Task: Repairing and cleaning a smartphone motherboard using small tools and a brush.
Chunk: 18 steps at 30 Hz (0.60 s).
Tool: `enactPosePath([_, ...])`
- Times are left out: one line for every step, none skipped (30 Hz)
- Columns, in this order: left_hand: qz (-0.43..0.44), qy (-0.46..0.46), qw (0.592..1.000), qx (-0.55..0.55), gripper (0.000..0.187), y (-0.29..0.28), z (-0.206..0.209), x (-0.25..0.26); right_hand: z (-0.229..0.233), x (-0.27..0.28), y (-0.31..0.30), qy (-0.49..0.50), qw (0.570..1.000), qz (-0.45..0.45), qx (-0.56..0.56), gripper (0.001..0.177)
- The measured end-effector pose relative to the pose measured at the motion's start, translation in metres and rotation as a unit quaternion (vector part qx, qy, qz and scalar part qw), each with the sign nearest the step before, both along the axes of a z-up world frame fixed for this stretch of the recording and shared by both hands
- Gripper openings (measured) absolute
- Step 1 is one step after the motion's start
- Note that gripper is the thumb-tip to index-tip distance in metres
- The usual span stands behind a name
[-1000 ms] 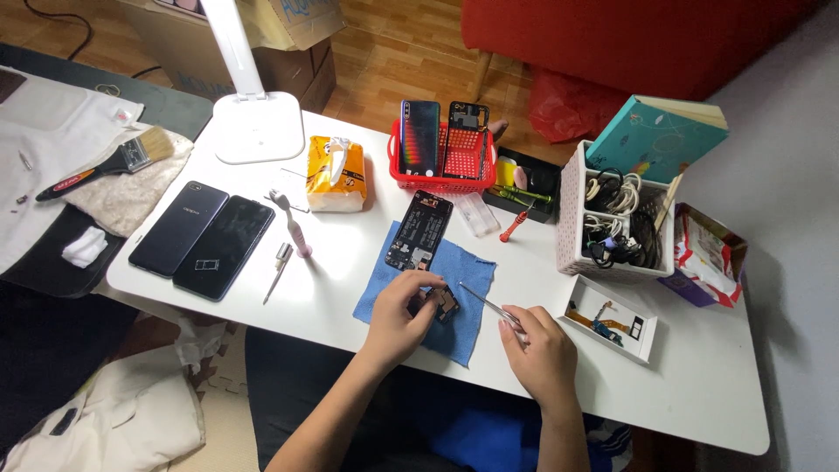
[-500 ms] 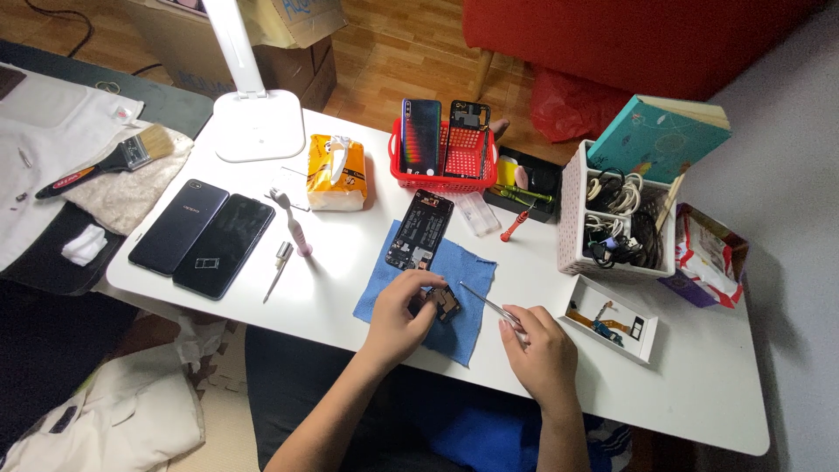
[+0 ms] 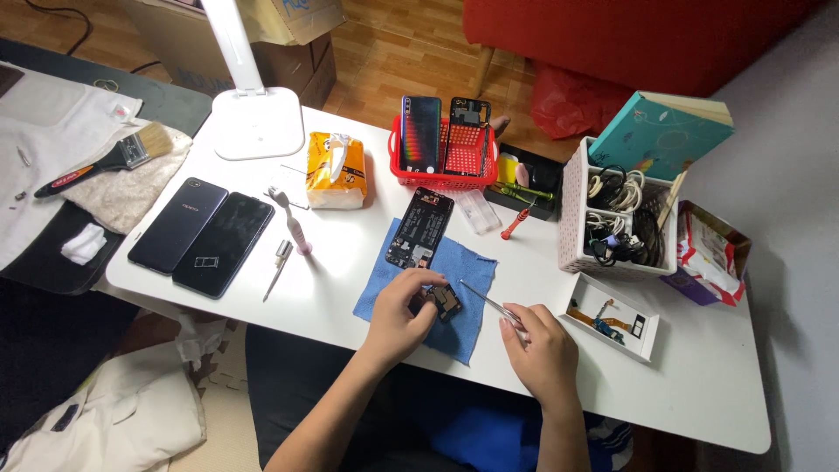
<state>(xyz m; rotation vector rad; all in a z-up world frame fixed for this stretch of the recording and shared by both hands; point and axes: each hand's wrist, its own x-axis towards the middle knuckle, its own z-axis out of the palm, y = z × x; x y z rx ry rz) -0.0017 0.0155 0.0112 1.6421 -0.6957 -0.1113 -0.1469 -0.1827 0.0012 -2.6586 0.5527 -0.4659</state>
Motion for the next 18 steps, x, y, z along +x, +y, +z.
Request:
enactPosePath([0.000, 0.000, 1.000, 0.000, 0.035, 0.0002, 0.0006, 0.0001, -0.0001, 0.0000, -0.0002, 0.000, 1.000, 0.000, 0.000, 0.024])
enactPosePath([0.000, 0.002, 1.000, 0.001, 0.035, 0.0002, 0.0010, 0.0000, -0.0003, -0.0001, -0.0005, -0.002, 1.000, 0.005, -0.003, 0.024])
enactPosePath([-0.001, 0.003, 1.000, 0.002, 0.035, 0.0003, 0.0014, -0.0002, -0.0004, -0.0002, -0.0008, -0.004, 1.000, 0.009, -0.005, 0.025])
enactPosePath([0.000, 0.003, 1.000, 0.002, 0.035, 0.0004, 0.0017, -0.0003, -0.0011, -0.0001, -0.0011, -0.004, 1.000, 0.009, -0.006, 0.025])
enactPosePath([0.001, 0.003, 1.000, 0.004, 0.036, 0.0004, 0.0020, -0.0004, -0.0017, -0.0001, -0.0014, -0.005, 1.000, 0.010, -0.007, 0.024])
enactPosePath([0.002, 0.002, 1.000, 0.005, 0.037, 0.0003, 0.0024, -0.0003, -0.0024, 0.0000, -0.0016, -0.007, 1.000, 0.011, -0.009, 0.024])
enactPosePath([0.002, 0.002, 1.000, 0.005, 0.037, 0.0001, 0.0009, -0.0003, -0.0016, 0.0001, -0.0015, -0.007, 1.000, 0.011, -0.010, 0.024])
enactPosePath([0.003, 0.001, 1.000, 0.005, 0.037, -0.0002, -0.0005, -0.0002, -0.0008, 0.0002, -0.0012, -0.002, 1.000, 0.009, -0.012, 0.025])
enactPosePath([0.003, 0.000, 1.000, 0.004, 0.037, -0.0004, -0.0019, -0.0002, 0.0000, 0.0004, -0.0010, 0.003, 1.000, 0.008, -0.014, 0.025])
enactPosePath([0.003, 0.000, 1.000, 0.004, 0.037, -0.0001, -0.0008, -0.0003, 0.0005, 0.0002, -0.0005, 0.004, 1.000, 0.008, -0.014, 0.025])
enactPosePath([0.002, 0.003, 1.000, 0.004, 0.036, 0.0003, 0.0002, -0.0004, 0.0010, 0.0000, 0.0001, 0.006, 1.000, 0.005, -0.011, 0.025])
enactPosePath([0.001, 0.007, 1.000, 0.004, 0.035, 0.0004, 0.0014, -0.0004, 0.0016, 0.0002, 0.0004, 0.009, 1.000, 0.003, -0.009, 0.025])
enactPosePath([0.001, 0.007, 1.000, 0.003, 0.035, 0.0002, 0.0013, -0.0007, 0.0016, 0.0001, 0.0006, 0.009, 1.000, 0.003, -0.009, 0.025])
enactPosePath([0.004, 0.010, 1.000, 0.002, 0.034, 0.0000, 0.0012, -0.0010, 0.0016, 0.0002, 0.0008, 0.006, 1.000, 0.001, -0.011, 0.025])
enactPosePath([0.008, 0.014, 1.000, 0.001, 0.033, -0.0001, 0.0011, -0.0013, 0.0016, 0.0003, 0.0010, 0.004, 1.000, 0.000, -0.012, 0.024])
enactPosePath([0.009, 0.013, 1.000, 0.001, 0.033, -0.0002, 0.0003, -0.0009, 0.0013, 0.0004, 0.0006, 0.004, 1.000, 0.001, -0.013, 0.024])
enactPosePath([0.007, 0.009, 1.000, 0.005, 0.033, -0.0003, -0.0006, -0.0005, 0.0011, 0.0006, 0.0002, 0.000, 1.000, 0.006, -0.015, 0.024])
enactPosePath([0.006, 0.005, 1.000, 0.010, 0.033, -0.0002, -0.0015, -0.0002, 0.0007, 0.0007, 0.0000, -0.003, 1.000, 0.012, -0.016, 0.024])
